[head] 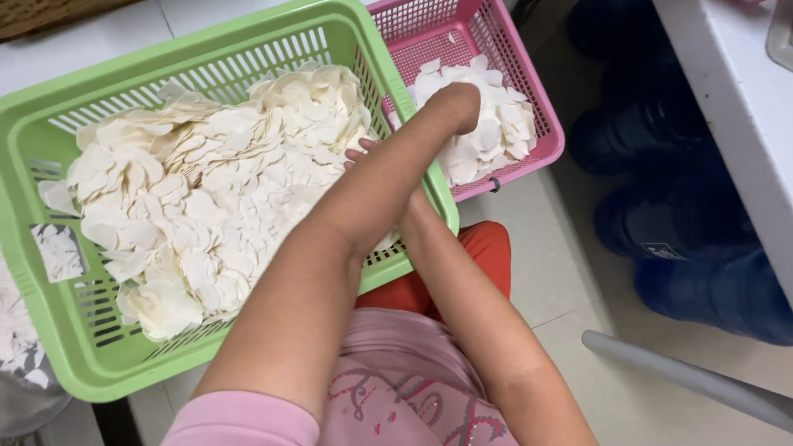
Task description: The person sits on a low stool and sorts white, thin, round food slices from a green basket into a pink basket and a metal bowl. They pick up slices, separate them, and place them into the other containers by hand.
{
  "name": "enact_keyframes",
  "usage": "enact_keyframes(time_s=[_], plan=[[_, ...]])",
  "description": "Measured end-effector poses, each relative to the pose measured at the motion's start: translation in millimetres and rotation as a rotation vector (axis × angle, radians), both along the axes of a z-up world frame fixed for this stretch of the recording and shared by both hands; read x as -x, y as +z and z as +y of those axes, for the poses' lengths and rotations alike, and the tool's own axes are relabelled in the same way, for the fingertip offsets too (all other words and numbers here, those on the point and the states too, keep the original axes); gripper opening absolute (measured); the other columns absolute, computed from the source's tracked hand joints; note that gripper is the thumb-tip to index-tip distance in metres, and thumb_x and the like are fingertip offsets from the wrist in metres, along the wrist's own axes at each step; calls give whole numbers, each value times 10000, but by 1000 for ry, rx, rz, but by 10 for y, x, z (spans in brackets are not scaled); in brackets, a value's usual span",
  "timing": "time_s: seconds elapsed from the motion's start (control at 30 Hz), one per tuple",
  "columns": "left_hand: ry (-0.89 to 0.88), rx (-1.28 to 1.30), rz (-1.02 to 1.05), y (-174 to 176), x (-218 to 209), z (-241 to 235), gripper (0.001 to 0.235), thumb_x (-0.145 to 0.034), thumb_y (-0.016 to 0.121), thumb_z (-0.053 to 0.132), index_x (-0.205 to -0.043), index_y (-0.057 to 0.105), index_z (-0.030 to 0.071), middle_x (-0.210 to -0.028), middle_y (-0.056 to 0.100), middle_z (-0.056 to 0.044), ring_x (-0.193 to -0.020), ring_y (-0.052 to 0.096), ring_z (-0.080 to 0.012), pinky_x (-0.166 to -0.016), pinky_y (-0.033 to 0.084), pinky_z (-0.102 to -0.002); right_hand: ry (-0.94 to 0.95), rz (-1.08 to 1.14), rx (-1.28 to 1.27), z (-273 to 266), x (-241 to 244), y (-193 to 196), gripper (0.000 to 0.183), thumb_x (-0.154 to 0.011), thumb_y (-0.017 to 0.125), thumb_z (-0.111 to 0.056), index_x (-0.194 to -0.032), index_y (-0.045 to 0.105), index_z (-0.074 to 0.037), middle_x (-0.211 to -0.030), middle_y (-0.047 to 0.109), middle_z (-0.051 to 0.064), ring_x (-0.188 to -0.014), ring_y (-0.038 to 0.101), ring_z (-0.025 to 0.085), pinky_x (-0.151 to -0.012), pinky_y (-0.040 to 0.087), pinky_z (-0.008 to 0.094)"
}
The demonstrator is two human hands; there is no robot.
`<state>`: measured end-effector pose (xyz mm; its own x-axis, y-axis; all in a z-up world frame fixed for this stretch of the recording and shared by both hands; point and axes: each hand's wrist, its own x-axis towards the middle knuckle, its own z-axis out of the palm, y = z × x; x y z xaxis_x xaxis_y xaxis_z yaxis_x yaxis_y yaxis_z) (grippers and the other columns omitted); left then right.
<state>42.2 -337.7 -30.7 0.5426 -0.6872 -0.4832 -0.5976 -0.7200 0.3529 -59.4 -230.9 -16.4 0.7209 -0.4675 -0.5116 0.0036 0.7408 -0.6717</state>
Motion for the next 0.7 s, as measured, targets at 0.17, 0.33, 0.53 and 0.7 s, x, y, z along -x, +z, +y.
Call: enact_keyframes(time_s=[0.17, 0.33, 0.53, 0.7], plan=[[109, 543, 7, 833, 55, 1080, 510, -854, 503, -87, -1307, 612, 119, -1321, 632, -123, -1157, 638, -302, -914, 538, -425, -27, -44, -11, 256, -87, -157, 170, -861, 470, 60, -902, 517, -98, -687, 541, 13, -595, 545, 118, -503, 464, 249], [241, 659, -167, 820, 7, 2210, 46, -875, 656, 134, -879, 693, 160, -867, 718, -47, -763, 658, -250, -608, 491, -429, 127, -298, -48, 245, -93, -204, 196, -1046, 461, -6, -1172, 608, 21, -965, 708, 123, -809, 669, 157, -790, 600, 297], [317, 480, -144, 629, 184, 2664, 184, -819, 796, 303, -909, 697, 176, -1003, 604, -80, -845, 650, -290, -645, 503, -440, 382, -293, -257, 302, 14, 105, 445, -1044, 543, -105, -1480, 481, -43, -1190, 671, 130, -843, 687, 131, -817, 617, 284], [348, 645, 57, 374, 139, 2967, 175, -832, 777, 215, -923, 756, 67, -855, 716, -151, -928, 735, -375, -811, 578, -514, 559, -215, -114, 276, 61, -7, 456, -1070, 527, -249, -1516, 485, -162, -1390, 638, 170, -1242, 682, 330, -1048, 600, 503]])
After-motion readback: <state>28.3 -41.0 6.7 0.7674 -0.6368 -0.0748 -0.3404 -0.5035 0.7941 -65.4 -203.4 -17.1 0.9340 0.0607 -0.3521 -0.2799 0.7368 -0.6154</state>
